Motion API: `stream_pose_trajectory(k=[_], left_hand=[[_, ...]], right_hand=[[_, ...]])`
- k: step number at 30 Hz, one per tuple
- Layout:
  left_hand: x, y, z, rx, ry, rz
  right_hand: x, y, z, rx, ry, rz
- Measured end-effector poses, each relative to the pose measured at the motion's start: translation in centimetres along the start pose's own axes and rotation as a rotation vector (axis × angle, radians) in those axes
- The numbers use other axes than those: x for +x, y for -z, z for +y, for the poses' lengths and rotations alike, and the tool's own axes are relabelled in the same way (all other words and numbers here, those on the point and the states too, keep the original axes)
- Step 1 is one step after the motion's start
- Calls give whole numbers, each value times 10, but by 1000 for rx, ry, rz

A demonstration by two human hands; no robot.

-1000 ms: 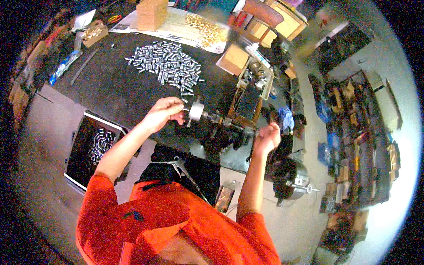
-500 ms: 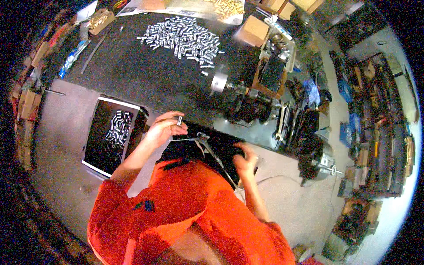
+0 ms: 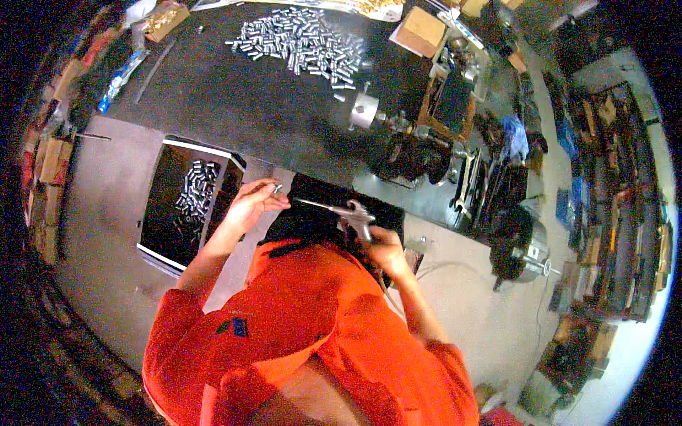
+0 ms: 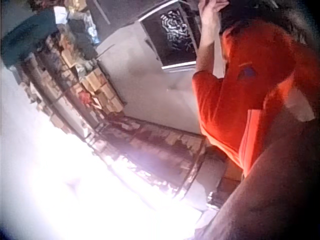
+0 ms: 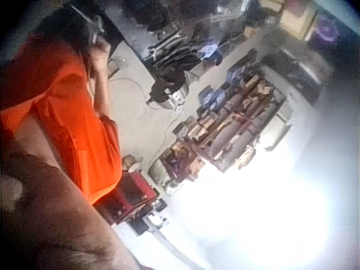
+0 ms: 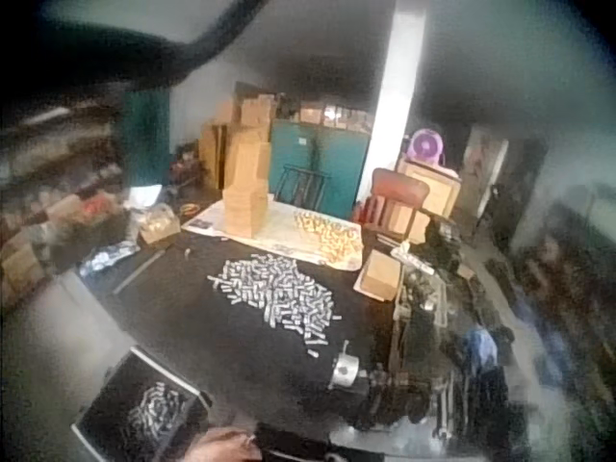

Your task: The person repeatedly picks up small metal pins from a table and holds them against a rotating bench grinder, then places the pins into a metal tray. The person continues this cycle throughout the clip.

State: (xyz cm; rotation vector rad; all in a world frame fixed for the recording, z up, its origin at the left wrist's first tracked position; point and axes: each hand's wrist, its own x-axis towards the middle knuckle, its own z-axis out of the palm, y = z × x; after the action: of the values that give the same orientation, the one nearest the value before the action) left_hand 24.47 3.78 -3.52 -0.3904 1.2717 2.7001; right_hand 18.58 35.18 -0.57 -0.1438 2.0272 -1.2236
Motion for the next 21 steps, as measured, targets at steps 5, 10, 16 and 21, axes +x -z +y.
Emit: stream_pose_trajectory(k=[5,10,16,21], left_hand=[[11,5,-41,20,197,-37],[28,10,-57,237,182,30],[32,-3,-47,1497,-297,-380],[28,7,-54,1680,-231,-428]], right_hand=[[-20,-3,14,209,-26,-26],[-9,-5,34,74,-1,137],[0,2,50,-128,-12,13],[0,6,42,-57,-29,18]])
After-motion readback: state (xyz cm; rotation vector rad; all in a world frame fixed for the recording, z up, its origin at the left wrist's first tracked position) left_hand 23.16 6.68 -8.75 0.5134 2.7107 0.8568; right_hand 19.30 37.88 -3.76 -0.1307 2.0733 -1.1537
